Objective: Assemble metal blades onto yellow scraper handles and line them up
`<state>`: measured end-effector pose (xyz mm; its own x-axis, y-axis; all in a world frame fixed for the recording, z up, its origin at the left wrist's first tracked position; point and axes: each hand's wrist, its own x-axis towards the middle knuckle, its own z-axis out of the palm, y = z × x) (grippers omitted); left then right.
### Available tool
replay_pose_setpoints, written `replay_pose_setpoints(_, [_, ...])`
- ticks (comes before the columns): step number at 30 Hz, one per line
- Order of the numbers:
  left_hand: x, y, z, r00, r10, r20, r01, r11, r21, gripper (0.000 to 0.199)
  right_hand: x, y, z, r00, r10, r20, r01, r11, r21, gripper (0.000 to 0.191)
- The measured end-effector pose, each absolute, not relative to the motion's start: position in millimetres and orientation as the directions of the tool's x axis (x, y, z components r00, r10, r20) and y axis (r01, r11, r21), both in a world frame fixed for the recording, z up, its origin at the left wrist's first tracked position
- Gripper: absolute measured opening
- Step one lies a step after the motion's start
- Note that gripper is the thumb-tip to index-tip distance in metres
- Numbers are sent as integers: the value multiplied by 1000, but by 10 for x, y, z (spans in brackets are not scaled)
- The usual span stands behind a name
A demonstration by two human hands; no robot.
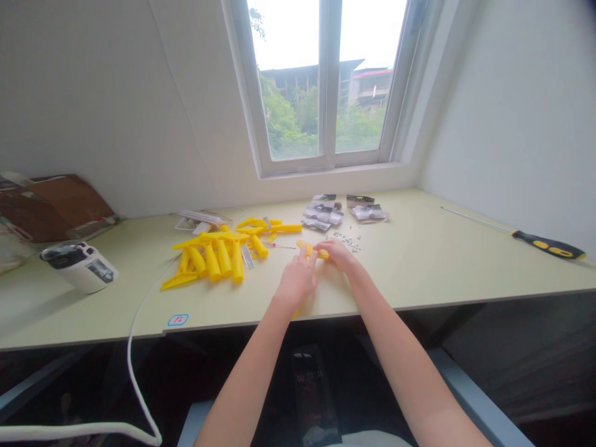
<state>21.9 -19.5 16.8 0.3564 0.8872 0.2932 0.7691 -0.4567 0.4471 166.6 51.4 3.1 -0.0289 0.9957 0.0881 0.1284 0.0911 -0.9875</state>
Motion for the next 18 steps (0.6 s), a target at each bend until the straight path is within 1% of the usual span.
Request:
replay_pose_setpoints(3, [218,-176,107,307,904,298,684,-427,591,55,1678,536,1,-51,996,73,145,80,-986,14])
replay_pose_setpoints(5, [222,-171,80,288,915,282,637,-403,656,55,1686,551,-19,-66,996,68,155,77,-985,15])
replay_pose_setpoints(13, [250,-192,87,288,914,286,553,-402,730,58,1698,591,-78,-9,998,63,152,64,-986,13])
replay_pose_setpoints(15, [246,-187,120,286,917,277,543,-393,742,58,1684,577,-79,-13,999,38,105,39,-994,12])
replay_pose_setpoints(18, [237,-163,176,299,913,278,542,-402,737,57,1654,540,-58,-2,1000,-7,-13,-7,-1000,15])
